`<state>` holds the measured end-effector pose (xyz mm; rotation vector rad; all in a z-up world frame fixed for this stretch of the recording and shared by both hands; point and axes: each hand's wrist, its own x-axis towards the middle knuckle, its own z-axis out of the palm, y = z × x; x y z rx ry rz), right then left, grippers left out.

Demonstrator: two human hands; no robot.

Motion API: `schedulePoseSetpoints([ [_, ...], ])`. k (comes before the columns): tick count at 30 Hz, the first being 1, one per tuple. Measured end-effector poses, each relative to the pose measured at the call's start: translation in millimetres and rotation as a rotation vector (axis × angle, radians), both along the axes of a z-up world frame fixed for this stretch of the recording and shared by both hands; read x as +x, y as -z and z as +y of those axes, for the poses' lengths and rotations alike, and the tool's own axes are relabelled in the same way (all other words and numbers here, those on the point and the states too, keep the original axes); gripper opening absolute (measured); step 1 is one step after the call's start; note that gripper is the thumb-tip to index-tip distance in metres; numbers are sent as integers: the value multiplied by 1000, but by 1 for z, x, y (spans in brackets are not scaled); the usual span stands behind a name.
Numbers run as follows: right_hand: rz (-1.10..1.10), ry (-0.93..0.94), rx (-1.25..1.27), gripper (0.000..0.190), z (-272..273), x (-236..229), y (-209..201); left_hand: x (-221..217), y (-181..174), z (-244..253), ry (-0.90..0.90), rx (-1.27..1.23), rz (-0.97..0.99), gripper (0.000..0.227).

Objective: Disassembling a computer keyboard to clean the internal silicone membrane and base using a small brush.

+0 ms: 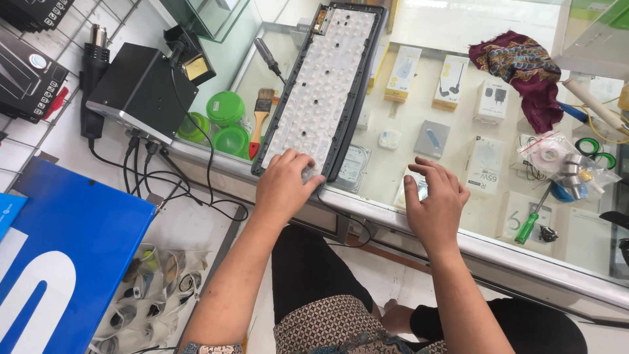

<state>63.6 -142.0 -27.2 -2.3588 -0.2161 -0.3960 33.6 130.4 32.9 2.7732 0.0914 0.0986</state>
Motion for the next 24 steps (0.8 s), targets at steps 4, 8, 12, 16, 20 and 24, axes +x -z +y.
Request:
schedulePoseSetpoints([
  [4, -6, 9, 6, 20, -1, 1, 4, 6, 11, 2, -4, 39, 18, 28],
  [8, -8, 18, 19, 18, -1, 2, 5, 11, 12, 8, -17, -2, 43, 19],
  [12, 3, 18, 23, 17, -1, 1, 4, 11, 10, 2, -66, 50, -16, 11],
  [16, 2, 24, 26, 17, 0, 1, 1, 26, 19, 26, -85, -62, -42, 11],
  [20, 14, 20, 37, 18, 0, 0, -2, 37, 0, 46, -170, -336, -100, 17],
  [24, 2, 4, 49, 18, -1, 0, -3, 50, -12, 56, -152, -551, -295, 23],
])
